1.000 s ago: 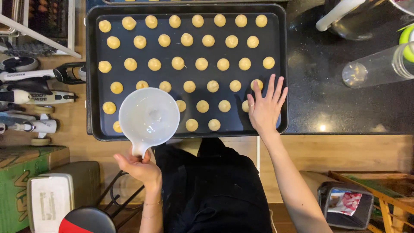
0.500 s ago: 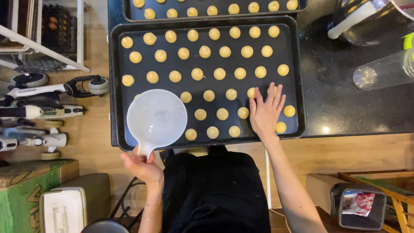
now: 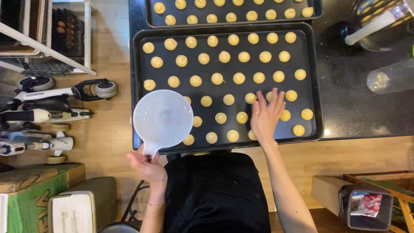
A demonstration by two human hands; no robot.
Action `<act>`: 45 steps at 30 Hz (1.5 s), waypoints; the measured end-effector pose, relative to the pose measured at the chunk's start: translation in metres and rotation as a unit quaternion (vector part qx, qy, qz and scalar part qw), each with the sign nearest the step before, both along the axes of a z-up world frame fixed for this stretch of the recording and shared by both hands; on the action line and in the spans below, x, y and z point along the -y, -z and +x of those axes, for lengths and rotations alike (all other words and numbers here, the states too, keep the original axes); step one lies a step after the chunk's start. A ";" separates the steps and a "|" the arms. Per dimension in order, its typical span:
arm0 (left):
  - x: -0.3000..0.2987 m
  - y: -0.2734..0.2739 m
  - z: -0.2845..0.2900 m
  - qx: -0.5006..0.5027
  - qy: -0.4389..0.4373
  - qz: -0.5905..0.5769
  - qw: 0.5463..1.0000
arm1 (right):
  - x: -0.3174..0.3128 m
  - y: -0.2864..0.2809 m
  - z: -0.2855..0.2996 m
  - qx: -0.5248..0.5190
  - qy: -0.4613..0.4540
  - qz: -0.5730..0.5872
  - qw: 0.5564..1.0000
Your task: Flatten the dough balls on the baking sheet, add ingredients to a mixing bowl, and place trays in the oven.
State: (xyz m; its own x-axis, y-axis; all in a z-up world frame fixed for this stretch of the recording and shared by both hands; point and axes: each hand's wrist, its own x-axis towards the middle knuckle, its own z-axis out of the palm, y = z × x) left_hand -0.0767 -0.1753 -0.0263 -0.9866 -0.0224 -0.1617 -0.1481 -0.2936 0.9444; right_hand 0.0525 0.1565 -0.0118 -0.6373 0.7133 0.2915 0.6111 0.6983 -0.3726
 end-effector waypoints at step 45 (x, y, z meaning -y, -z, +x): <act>-0.007 0.006 0.029 -0.040 0.026 0.017 0.999 | -0.006 -0.014 0.001 0.022 -0.081 0.071 0.994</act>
State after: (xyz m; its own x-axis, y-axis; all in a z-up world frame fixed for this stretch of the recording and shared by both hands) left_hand -0.0480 -0.1678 -0.0321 -0.9961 0.0341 -0.0813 -0.0879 -0.3192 0.9436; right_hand 0.0538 0.1621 0.0018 -0.7548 0.5541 0.3511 0.4999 0.8324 -0.2392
